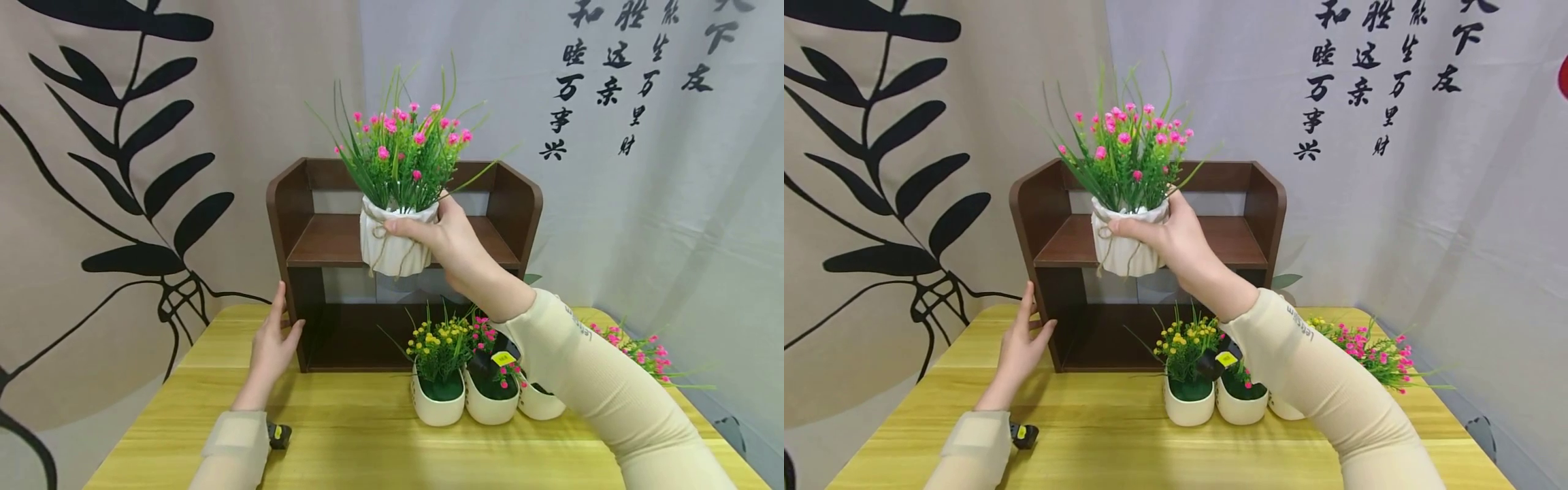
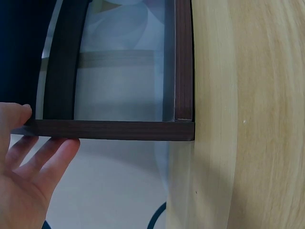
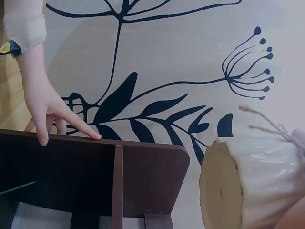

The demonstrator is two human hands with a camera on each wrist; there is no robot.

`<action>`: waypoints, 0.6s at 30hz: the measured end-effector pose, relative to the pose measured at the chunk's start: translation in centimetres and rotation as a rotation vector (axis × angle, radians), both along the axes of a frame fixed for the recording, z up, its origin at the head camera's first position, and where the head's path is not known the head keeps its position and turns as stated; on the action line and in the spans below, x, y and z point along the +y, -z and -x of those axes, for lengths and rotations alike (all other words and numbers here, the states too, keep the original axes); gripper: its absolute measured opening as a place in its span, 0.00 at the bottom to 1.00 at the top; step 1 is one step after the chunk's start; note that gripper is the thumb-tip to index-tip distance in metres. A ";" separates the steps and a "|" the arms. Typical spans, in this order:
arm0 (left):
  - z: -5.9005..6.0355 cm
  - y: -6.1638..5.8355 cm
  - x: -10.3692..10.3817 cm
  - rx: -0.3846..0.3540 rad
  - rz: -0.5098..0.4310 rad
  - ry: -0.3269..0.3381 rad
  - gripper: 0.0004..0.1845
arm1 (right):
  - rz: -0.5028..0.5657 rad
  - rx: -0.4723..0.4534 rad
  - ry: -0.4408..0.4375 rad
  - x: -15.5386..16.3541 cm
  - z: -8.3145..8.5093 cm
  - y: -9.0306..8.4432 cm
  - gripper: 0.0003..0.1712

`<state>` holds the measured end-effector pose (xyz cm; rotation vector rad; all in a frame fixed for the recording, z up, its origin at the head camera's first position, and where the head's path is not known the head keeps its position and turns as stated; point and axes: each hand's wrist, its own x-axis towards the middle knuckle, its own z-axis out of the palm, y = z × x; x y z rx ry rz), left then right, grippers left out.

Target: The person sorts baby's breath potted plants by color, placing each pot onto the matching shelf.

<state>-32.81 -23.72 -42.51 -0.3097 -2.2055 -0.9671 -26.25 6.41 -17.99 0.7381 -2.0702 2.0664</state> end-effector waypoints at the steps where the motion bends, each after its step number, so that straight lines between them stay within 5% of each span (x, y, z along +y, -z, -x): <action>1: 0.0 0.0 0.0 0.000 0.001 0.000 0.48 | 0.001 0.002 0.001 0.0 0.1 -0.1 0.35; 18: 0.0 0.0 0.1 0.024 0.035 -0.002 0.50 | 0.035 0.029 -0.023 -0.8 2.2 -2.2 0.33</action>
